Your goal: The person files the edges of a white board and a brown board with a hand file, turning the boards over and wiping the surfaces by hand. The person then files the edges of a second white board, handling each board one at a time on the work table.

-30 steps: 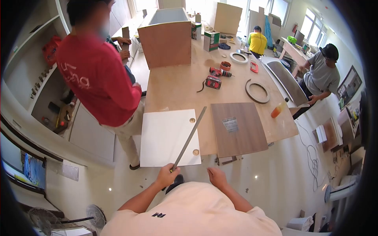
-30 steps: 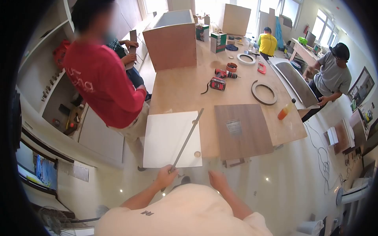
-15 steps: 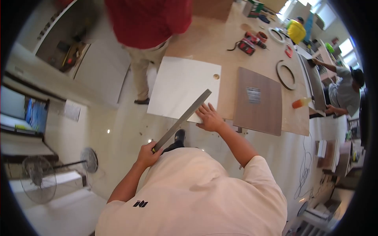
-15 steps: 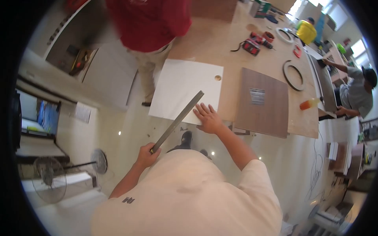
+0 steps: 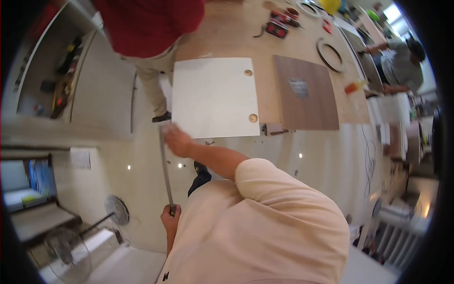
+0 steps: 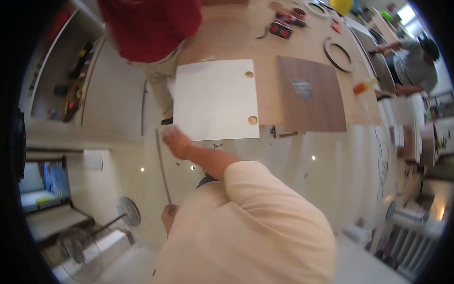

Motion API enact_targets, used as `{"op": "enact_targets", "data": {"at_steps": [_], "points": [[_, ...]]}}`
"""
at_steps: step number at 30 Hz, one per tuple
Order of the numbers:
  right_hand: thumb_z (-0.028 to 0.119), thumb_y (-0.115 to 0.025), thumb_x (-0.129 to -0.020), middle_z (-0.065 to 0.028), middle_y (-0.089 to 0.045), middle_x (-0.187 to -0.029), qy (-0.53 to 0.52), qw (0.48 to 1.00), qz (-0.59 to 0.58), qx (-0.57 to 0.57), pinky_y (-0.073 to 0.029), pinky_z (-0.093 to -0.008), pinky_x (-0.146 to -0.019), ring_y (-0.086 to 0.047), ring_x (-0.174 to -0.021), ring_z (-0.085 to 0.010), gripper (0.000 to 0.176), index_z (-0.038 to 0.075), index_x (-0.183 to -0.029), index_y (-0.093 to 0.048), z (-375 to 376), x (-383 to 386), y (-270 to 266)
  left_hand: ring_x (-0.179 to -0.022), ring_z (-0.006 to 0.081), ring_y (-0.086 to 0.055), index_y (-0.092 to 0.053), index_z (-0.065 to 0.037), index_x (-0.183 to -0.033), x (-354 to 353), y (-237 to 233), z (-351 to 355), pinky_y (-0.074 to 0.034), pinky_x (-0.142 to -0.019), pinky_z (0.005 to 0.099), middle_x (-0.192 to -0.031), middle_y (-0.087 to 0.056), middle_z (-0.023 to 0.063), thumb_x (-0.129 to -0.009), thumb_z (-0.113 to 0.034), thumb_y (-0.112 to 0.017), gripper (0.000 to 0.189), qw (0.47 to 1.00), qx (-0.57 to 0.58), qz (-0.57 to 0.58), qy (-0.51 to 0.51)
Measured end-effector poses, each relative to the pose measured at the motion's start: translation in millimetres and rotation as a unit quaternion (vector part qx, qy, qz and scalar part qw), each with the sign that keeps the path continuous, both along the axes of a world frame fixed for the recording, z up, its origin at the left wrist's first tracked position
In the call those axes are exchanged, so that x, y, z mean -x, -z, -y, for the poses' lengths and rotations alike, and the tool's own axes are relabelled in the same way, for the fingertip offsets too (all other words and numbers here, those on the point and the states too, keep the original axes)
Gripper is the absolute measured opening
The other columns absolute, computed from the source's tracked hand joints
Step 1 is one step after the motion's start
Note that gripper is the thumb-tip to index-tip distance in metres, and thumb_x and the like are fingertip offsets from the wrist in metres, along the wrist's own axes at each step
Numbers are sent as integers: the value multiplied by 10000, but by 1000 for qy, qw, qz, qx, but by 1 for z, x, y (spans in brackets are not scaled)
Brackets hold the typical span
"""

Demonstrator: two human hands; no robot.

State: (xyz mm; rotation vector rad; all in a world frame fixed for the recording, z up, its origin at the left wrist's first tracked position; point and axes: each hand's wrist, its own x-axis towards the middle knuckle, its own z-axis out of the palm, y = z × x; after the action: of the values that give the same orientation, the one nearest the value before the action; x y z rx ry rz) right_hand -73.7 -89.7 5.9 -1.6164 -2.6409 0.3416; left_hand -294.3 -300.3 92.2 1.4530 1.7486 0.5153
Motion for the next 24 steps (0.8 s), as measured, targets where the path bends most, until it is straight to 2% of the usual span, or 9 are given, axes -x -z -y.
{"op": "enact_targets", "data": {"at_steps": [3,6,9,11,13,17,20,23,24], "points": [[443,-523,-967,-74,-194,-1635,-126,989,-79,-21,-74,-497,-1236,-104,-1522,-259,684,101,-1525,-326,-1,29,-14,-620,83,-494,-637,-23,-831,38,17,-33,-422,-567,264,-676,-581,6,-880,-107,-685,109,997,-42,56,32],[490,-522,-962,-74,-220,-1629,34,988,-143,-39,-97,-489,-1233,-122,-1520,-264,707,101,-1522,-334,3,25,-18,-614,64,-459,-616,-33,-825,60,11,-80,-381,-545,244,-659,-538,-18,-889,-91,-671,102,993,-71,29,90],[493,-499,-977,-82,-216,-1629,167,978,-100,-78,-120,-486,-1228,-153,-1512,-281,702,102,-1530,-313,30,-24,7,-607,56,-439,-607,-32,-823,70,5,-121,-358,-531,239,-655,-510,-30,-898,-98,-660,113,986,-71,13,148],[478,-507,-974,-95,-217,-1627,172,981,-77,-48,-137,-489,-1223,-172,-1508,-288,697,97,-1527,-319,59,-58,3,-607,58,-439,-606,-28,-826,69,6,-148,-361,-531,242,-660,-515,-29,-900,-102,-658,117,980,-56,21,190],[472,-505,-976,-100,-220,-1625,266,959,-79,-60,-134,-490,-1223,-180,-1506,-287,696,94,-1528,-313,98,-84,-3,-616,59,-446,-605,-20,-830,67,14,-164,-375,-543,242,-666,-521,-26,-905,-110,-656,127,972,-51,45,226],[449,-552,-968,-140,-185,-1629,506,861,22,-54,-163,-450,-1217,-183,-1503,-302,735,61,-1532,-286,196,-130,5,-628,62,-463,-623,-11,-856,39,29,-196,-401,-571,245,-673,-531,-25,-902,-118,-670,125,948,-25,91,303],[394,-602,-958,-226,-294,-1567,671,691,-198,-182,-275,-408,-1171,-318,-1446,-320,759,-16,-1512,-283,214,-133,34,-639,68,-484,-642,8,-892,7,23,-193,-420,-583,248,-689,-552,-19,-891,-126,-690,143,933,-4,98,346],[320,-631,-946,-274,-520,-1373,754,438,-477,-109,-435,-381,-1031,-554,-1242,-314,722,-97,-1456,-336,196,-139,39,-640,67,-491,-643,12,-898,-22,26,-188,-427,-584,253,-693,-563,-13,-879,-131,-708,158,917,-37,110,382],[306,-632,-942,-253,-569,-1300,730,434,-517,-111,-461,-375,-975,-594,-1156,-302,691,-93,-1440,-366,190,-140,38,-632,67,-486,-647,12,-911,-34,21,-183,-425,-579,259,-689,-561,-7,-863,-132,-724,170,919,-25,126,373]]}}
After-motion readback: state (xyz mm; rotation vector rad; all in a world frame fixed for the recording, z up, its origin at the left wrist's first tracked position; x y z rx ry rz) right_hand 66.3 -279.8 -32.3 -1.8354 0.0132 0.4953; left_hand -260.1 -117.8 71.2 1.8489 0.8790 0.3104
